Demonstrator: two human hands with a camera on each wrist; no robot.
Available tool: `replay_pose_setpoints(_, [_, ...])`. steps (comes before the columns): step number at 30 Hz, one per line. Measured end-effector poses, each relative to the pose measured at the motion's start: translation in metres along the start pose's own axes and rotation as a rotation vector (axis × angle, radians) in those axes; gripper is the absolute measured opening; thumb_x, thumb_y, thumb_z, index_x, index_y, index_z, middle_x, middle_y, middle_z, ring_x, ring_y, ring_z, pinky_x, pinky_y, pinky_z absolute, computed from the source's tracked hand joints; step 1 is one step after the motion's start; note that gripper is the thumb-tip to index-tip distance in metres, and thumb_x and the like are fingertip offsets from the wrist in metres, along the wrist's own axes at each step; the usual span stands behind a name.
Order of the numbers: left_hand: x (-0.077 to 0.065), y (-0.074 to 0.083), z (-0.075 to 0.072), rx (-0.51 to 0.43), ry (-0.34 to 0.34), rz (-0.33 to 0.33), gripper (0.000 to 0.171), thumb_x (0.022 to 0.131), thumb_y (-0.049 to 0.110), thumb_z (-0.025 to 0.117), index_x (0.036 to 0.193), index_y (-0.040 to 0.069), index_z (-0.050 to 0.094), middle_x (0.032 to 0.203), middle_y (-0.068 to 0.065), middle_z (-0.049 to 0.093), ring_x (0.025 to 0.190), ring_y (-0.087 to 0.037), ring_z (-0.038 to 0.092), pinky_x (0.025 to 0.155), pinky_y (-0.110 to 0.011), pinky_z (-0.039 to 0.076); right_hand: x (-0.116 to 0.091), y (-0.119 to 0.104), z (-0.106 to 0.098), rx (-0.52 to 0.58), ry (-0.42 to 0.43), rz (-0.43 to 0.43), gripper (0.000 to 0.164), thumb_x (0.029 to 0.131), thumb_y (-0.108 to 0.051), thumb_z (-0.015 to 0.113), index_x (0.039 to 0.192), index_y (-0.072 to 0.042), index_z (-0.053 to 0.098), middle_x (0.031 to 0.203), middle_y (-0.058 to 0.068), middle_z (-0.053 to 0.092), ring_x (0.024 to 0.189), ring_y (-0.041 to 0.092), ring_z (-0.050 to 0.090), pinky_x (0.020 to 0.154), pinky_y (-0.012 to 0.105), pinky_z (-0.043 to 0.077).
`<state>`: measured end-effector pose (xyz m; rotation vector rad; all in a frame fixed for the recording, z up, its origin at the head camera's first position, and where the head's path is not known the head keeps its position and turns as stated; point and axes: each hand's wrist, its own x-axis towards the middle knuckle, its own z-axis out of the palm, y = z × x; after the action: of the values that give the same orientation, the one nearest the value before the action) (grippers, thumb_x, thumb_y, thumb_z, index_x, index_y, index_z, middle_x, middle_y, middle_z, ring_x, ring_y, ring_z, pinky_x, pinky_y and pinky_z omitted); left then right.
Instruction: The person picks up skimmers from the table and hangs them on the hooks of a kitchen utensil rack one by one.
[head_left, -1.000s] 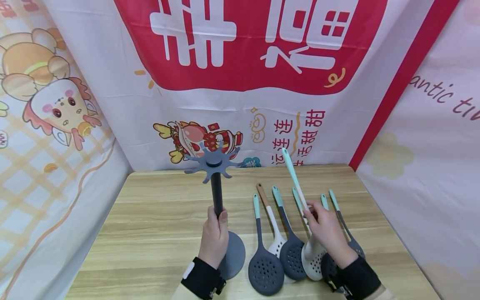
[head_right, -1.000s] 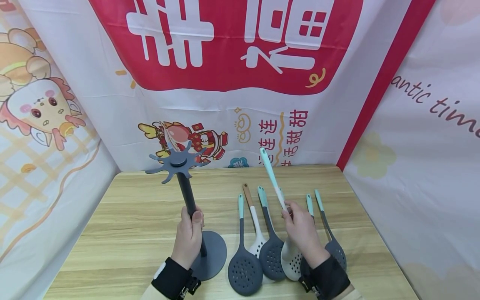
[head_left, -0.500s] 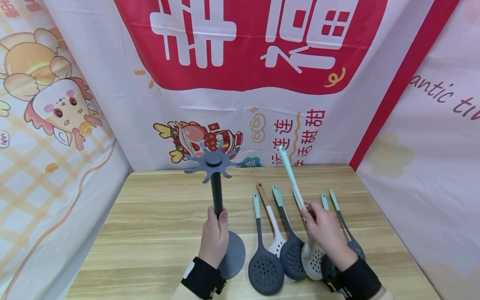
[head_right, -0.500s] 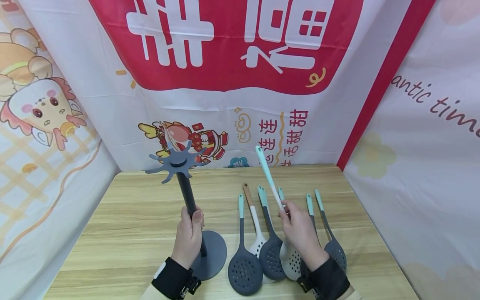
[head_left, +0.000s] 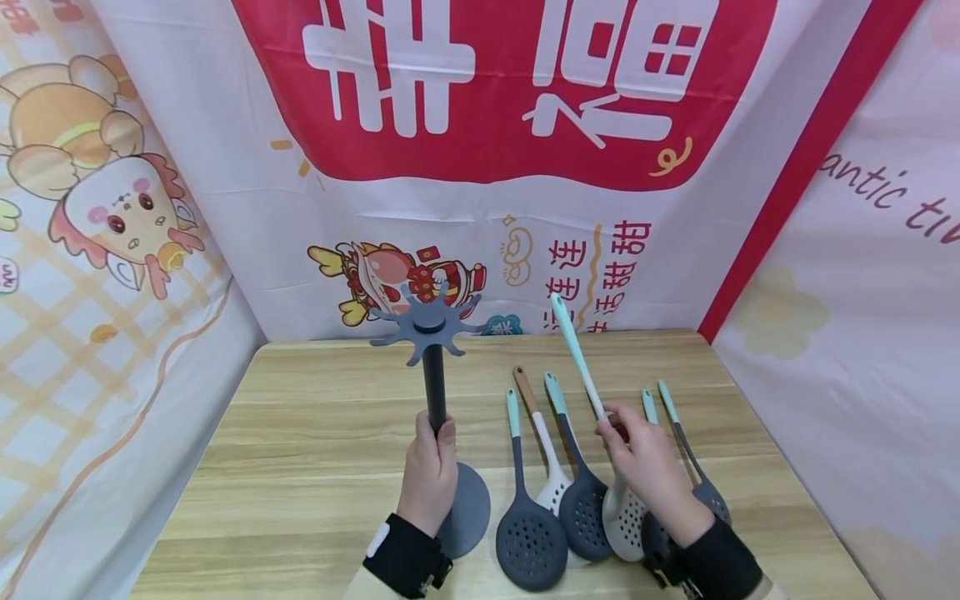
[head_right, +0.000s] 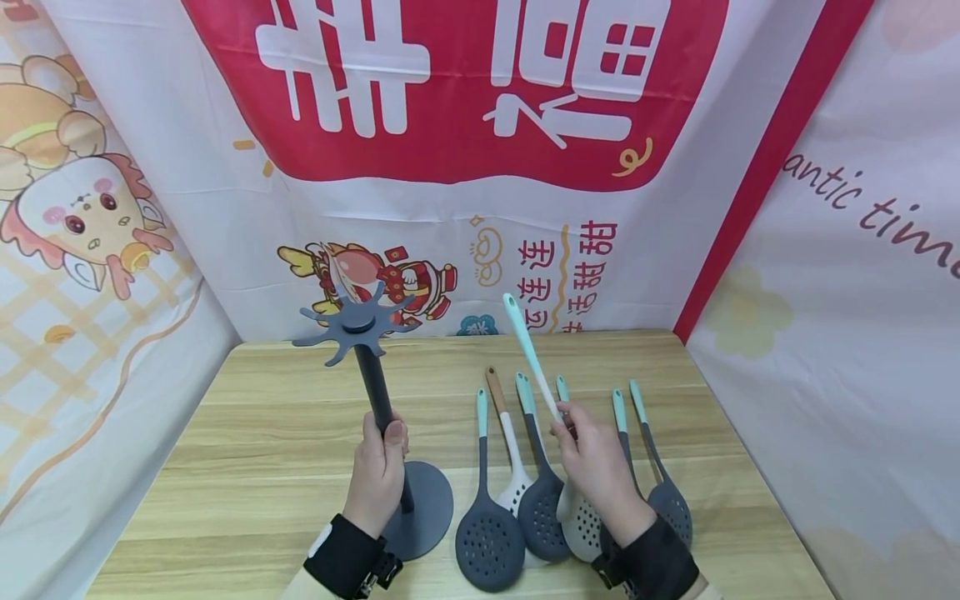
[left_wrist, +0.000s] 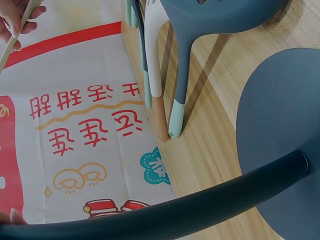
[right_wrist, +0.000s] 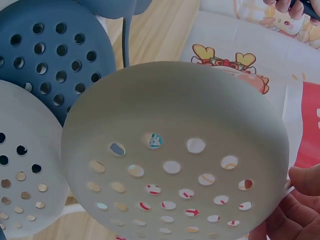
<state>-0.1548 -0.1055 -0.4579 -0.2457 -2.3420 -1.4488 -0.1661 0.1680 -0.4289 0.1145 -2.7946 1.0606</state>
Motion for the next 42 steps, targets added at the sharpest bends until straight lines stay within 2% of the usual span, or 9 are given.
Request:
replay_pose_setpoints(5, [0.000,-0.001,0.000,-0.001,0.002,-0.005,0.012,0.108,0.015,0.039,0.109,0.003,0.042,0.068,0.005,0.033,0.054,-0.002,0.030,0.049,-0.020,0.029,-0.002,-0.002,0.001,0.022,0.008,-0.018,0.031,0.099,-0.009,0.059,0.128,0.001,0.058,0.092,0.008,0.071,0.076,0.014,0.064,0.060,0.022,0.051])
replay_pose_setpoints(13, [0.000,0.000,0.000,0.006,0.006,-0.007,0.013,0.108,0.015,0.039,0.109,0.003,0.042,0.068,0.006,0.033,0.054,-0.002,0.030,0.049,-0.020,0.030,-0.004,-0.004,0.002,0.072,-0.002,-0.018,0.031,0.098,-0.008,0.060,0.128,0.000,0.059,0.093,0.009,0.072,0.080,0.020,0.069,0.064,0.022,0.053])
replay_pose_setpoints(24, [0.000,0.002,0.000,0.004,-0.002,-0.020,0.013,0.108,0.016,0.039,0.110,0.003,0.043,0.068,0.005,0.033,0.054,-0.003,0.031,0.050,-0.020,0.030,-0.005,-0.010,-0.001,0.081,0.004,-0.035,0.030,0.098,-0.008,0.061,0.126,0.000,0.060,0.096,0.009,0.074,0.082,0.018,0.070,0.067,0.021,0.055])
replay_pose_setpoints(33, [0.000,0.000,0.001,0.007,0.006,-0.016,0.014,0.108,0.016,0.040,0.109,0.002,0.043,0.068,0.004,0.033,0.054,-0.003,0.030,0.050,-0.020,0.029,-0.006,-0.013,-0.001,0.110,-0.008,-0.052,0.027,0.097,-0.005,0.061,0.123,0.000,0.061,0.099,0.012,0.074,0.088,0.026,0.073,0.074,0.036,0.061])
replay_pose_setpoints(42, [-0.001,0.002,0.001,0.007,0.017,-0.010,0.013,0.108,0.016,0.039,0.108,0.003,0.043,0.068,0.006,0.032,0.053,-0.002,0.029,0.049,-0.019,0.029,-0.005,-0.019,-0.001,0.125,-0.026,-0.055,0.025,0.098,-0.004,0.059,0.123,-0.001,0.061,0.103,0.014,0.075,0.090,0.025,0.073,0.078,0.040,0.061])
